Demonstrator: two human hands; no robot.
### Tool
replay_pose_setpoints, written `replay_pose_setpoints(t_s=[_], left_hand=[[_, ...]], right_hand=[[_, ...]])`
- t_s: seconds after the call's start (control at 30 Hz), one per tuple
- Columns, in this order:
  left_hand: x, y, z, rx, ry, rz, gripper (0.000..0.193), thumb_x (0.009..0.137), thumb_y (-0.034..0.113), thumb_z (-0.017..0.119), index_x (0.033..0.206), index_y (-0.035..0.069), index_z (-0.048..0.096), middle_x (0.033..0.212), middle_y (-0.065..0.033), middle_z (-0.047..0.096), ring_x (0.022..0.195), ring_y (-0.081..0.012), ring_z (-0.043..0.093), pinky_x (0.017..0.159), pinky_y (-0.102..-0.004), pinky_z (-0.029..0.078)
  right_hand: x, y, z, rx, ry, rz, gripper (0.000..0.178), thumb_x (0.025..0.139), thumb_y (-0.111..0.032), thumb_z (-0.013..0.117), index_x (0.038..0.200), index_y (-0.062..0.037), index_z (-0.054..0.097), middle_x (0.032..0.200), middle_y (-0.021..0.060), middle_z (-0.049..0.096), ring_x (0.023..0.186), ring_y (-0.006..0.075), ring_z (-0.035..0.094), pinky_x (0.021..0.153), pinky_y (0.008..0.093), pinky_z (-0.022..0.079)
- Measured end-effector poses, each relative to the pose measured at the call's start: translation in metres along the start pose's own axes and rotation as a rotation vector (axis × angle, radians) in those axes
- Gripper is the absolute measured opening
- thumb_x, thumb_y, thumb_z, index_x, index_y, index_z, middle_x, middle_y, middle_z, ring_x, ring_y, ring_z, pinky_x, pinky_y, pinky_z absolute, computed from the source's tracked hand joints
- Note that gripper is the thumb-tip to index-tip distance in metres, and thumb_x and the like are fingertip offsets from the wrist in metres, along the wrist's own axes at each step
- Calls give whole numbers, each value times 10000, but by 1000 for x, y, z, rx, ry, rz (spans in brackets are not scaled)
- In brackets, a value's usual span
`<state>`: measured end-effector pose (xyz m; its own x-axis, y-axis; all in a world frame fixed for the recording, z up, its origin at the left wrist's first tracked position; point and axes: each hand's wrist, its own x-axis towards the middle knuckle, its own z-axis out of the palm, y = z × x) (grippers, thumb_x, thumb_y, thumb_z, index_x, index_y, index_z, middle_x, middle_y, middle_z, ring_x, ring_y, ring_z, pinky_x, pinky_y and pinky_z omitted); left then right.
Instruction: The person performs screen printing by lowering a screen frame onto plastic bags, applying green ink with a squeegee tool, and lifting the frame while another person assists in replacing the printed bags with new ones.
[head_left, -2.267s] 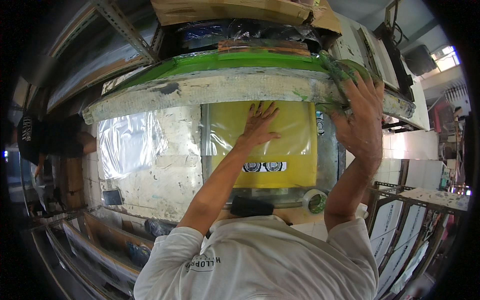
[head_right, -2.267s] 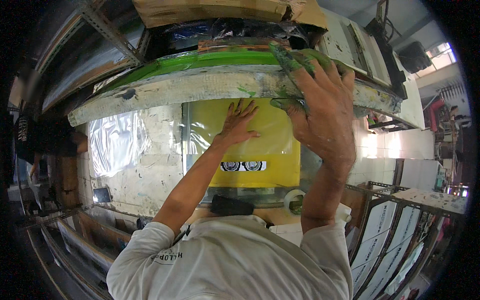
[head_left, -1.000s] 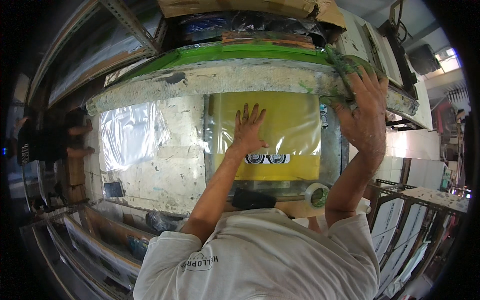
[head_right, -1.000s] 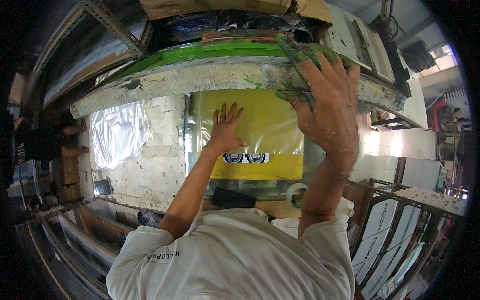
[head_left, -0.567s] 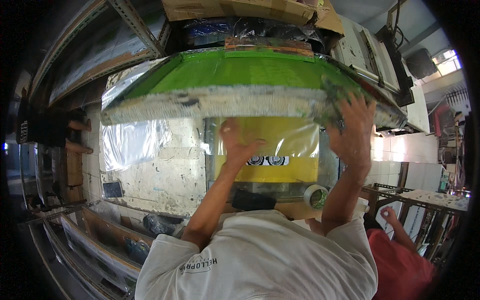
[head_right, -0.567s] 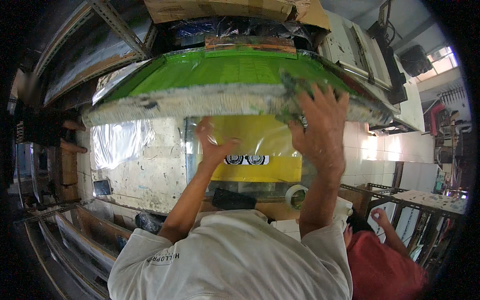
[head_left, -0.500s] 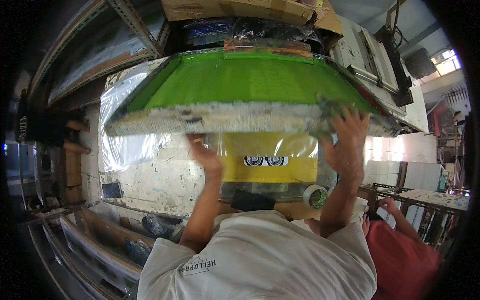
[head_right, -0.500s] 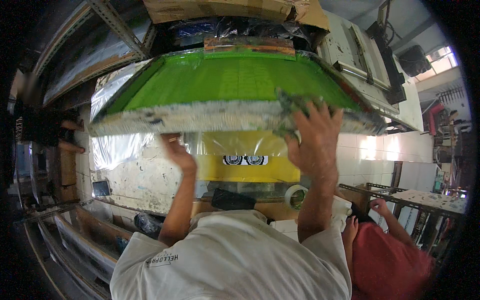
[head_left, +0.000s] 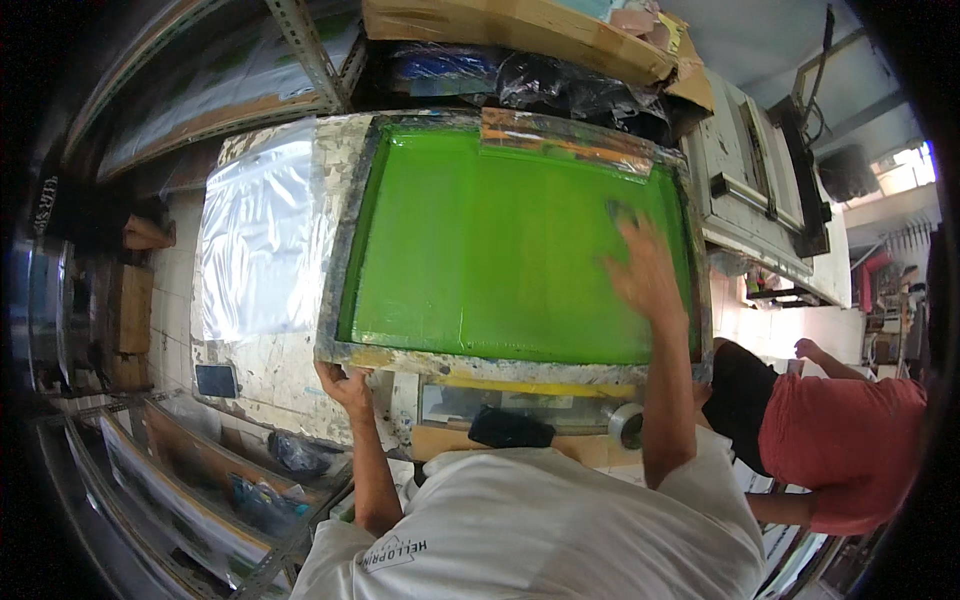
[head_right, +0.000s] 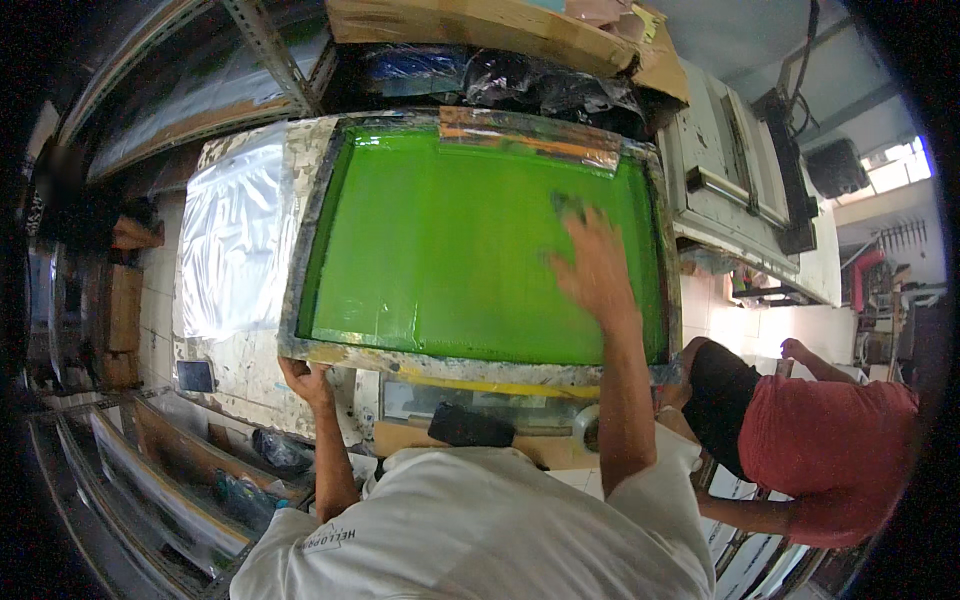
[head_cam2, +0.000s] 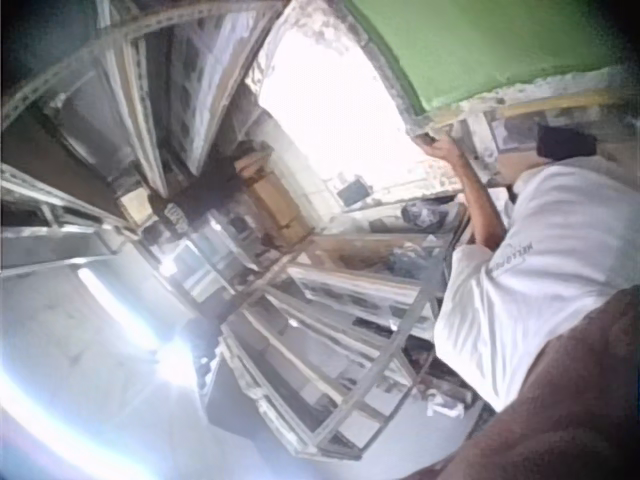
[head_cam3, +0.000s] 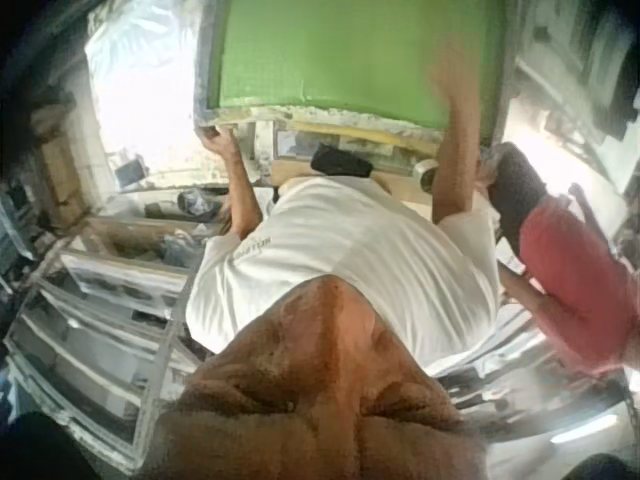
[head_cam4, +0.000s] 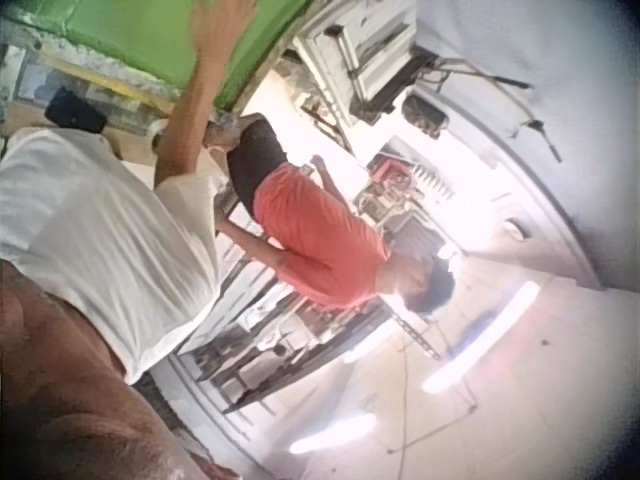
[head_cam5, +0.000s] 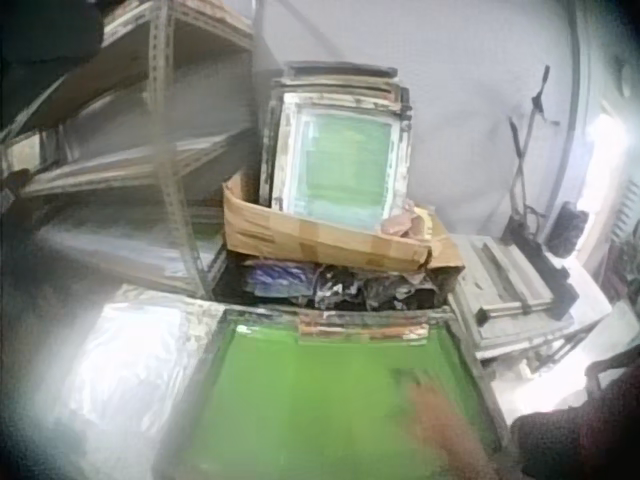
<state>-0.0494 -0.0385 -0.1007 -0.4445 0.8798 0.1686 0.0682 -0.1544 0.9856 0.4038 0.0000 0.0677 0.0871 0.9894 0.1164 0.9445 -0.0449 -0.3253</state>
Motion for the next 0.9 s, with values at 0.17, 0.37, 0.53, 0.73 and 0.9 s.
replay_pose_setpoints(t_s=[0.17,0.37,0.53,0.73,0.9], left_hand=[[-2,-13,-2,21,-46,-78,782,617,68,797,1292,14,407,1177,-96,530,1064,-216,514,940,-342,409],[-4,-14,-8,-3,-69,-56,781,651,90,778,1316,16,374,1204,-99,510,1085,-222,504,950,-347,395],[-2,-7,-2,-9,-73,-80,762,676,102,753,1324,17,362,1195,-104,510,1086,-226,502,952,-349,390],[-2,-4,0,42,-69,-53,741,697,139,746,1323,31,363,1186,-108,516,1065,-225,507,944,-350,387],[-1,-1,2,62,-65,-59,773,652,105,760,1312,26,366,1147,-98,517,1040,-227,514,935,-346,392]], right_hand=[[153,51,58,-419,140,-208,627,786,-191,686,1336,-84,406,1411,216,354,1303,425,323,1059,558,268],[210,64,80,-167,-112,-226,588,743,-73,654,1297,-62,457,1331,200,462,1230,356,448,993,460,385],[204,81,88,-23,11,-333,519,715,-77,649,1224,-75,548,1185,220,566,1075,380,548,922,449,430],[141,48,93,-183,74,-296,436,658,-30,598,1089,-89,571,848,171,601,862,373,572,723,483,455],[30,12,91,-181,27,-292,358,668,-45,591,1020,-105,577,791,149,588,811,339,577,698,460,427]])
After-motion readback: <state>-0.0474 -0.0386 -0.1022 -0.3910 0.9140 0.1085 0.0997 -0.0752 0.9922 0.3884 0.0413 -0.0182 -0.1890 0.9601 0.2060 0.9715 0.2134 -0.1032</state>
